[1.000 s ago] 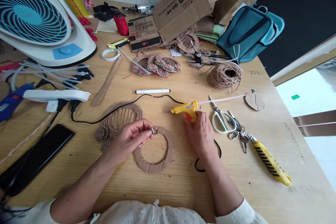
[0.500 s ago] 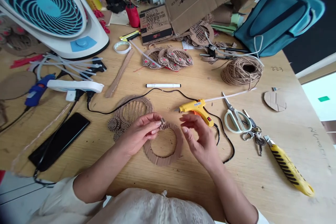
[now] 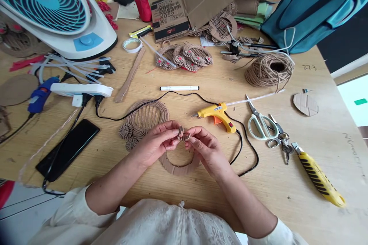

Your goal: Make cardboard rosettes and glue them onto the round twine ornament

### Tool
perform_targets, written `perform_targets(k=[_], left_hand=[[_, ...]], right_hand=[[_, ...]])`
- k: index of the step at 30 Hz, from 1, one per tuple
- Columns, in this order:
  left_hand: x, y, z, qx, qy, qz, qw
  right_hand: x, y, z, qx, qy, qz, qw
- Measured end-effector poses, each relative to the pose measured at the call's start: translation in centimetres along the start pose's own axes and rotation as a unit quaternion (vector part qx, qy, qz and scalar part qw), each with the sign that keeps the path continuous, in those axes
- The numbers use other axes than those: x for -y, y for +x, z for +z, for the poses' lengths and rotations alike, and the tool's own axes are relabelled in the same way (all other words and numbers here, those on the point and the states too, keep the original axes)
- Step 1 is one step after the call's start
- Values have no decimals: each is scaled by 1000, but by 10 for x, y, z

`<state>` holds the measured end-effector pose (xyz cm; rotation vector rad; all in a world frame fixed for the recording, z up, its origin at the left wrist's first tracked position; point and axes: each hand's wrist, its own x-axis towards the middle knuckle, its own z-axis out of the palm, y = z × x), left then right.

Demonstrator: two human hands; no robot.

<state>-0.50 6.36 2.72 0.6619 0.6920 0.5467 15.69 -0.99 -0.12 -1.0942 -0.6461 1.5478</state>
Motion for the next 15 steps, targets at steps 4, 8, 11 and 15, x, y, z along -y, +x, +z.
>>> perform_targets(k=[4,8,11,15], left_hand=[[4,0,-2,16,17,4,1000],[6,-1,-3,23,82,38,996],[4,-2,-1,26,159,70,985],[-1,-4,2,25,266,99,959]], right_hand=[[2,-3,2,0,35,-4,999],[5,-4,2,8,59,2,998],[6,-4,1,7,50,11,999],[6,-4,-2,10,40,7,999]])
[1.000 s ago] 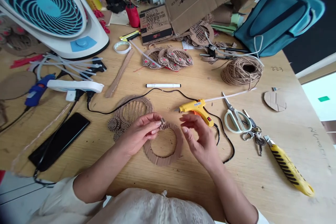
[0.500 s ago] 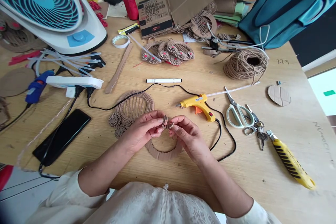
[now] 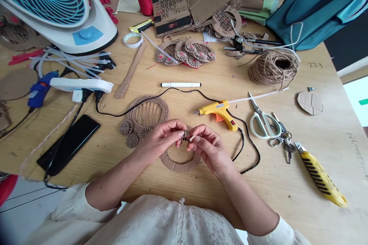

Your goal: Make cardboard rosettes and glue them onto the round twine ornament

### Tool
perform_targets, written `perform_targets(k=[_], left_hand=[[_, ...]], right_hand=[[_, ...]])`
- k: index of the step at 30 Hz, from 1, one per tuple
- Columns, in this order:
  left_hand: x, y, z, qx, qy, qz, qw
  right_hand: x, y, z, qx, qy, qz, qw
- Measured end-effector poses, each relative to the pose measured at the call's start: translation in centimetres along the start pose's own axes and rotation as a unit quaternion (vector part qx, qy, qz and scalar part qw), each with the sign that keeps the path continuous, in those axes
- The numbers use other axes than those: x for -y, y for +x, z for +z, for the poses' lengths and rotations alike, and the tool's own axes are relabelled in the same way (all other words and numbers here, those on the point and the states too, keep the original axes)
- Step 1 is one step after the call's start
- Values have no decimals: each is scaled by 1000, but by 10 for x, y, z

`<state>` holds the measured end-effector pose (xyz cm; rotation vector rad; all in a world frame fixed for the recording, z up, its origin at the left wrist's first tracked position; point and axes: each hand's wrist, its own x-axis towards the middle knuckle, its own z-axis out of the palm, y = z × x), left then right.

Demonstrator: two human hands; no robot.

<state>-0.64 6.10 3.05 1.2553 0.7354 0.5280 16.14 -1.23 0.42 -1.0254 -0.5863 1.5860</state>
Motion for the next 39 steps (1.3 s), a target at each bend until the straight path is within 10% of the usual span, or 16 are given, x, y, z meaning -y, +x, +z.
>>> perform_targets(k=[13,39], left_hand=[[-8,-4,-3,-16,240,111,964],[-6,-2,-5,55,302,168,937]], right_hand=[[8,0,-2,40,-26,7,999],[7,0,-6,99,-59,32,993]])
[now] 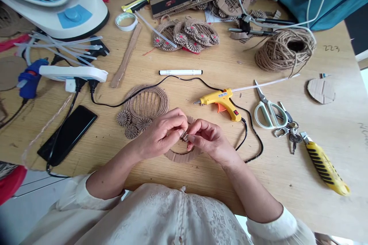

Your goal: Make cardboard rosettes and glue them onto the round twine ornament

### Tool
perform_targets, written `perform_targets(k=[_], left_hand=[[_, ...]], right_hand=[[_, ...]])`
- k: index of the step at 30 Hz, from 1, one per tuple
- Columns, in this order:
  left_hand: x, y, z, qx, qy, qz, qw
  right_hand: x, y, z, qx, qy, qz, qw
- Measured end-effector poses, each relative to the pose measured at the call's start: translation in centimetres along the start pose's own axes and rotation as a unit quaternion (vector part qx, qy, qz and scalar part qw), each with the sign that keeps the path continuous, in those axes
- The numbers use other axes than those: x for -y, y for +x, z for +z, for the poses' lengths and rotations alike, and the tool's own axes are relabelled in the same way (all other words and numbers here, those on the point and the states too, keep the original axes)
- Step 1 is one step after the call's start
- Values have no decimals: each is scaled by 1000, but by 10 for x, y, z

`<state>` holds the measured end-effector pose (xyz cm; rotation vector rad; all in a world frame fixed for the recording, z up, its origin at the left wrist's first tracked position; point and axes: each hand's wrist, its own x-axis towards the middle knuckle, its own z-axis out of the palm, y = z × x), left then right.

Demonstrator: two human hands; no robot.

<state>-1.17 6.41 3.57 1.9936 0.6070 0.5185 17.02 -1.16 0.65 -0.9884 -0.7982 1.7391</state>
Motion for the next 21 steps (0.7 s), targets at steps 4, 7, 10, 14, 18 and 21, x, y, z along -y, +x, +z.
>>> perform_targets(k=[4,7,10,14,18,21], left_hand=[[2,-1,1,13,9,9,1000],[3,-1,2,24,15,13,1000],[3,-1,2,33,20,15,999],[3,-1,2,44,15,17,999],[4,0,2,51,12,19,998],[4,0,3,54,8,22,998]], right_hand=[[-1,0,1,-1,-12,14,1000],[-2,0,1,-5,-33,26,999],[-3,0,1,-7,-40,30,999],[-3,0,2,-11,-32,34,999],[-3,0,3,-18,-44,38,998],[-3,0,4,-16,-52,33,998]])
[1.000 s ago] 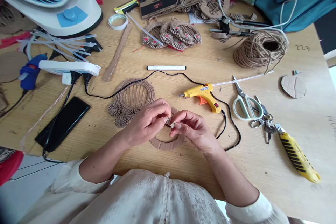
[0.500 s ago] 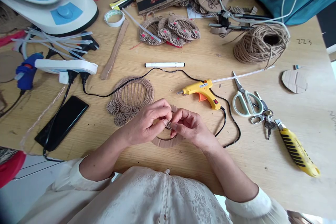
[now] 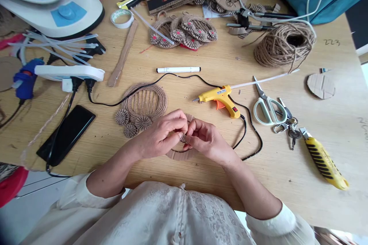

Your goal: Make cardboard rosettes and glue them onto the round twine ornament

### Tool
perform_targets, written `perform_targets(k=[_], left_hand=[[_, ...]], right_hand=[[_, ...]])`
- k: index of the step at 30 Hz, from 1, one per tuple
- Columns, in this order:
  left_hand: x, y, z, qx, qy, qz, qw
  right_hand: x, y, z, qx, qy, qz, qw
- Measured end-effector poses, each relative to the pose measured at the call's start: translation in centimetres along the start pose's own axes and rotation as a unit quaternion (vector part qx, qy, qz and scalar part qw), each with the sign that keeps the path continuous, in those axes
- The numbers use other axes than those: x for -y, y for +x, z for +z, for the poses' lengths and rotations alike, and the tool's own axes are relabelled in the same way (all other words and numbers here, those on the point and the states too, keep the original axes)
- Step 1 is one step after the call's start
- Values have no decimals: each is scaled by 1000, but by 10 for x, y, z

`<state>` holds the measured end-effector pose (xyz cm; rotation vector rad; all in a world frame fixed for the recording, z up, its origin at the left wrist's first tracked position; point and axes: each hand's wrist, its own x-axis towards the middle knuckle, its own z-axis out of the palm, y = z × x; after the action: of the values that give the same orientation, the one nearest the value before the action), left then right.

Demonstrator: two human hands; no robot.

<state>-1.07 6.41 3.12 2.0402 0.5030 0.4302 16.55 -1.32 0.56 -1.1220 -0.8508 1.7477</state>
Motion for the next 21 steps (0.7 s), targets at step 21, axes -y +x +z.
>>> perform_targets(k=[21], left_hand=[[3,1,4,-11,-7,-22,1000]], right_hand=[[5,-2,7,-47,-91,-21,994]])
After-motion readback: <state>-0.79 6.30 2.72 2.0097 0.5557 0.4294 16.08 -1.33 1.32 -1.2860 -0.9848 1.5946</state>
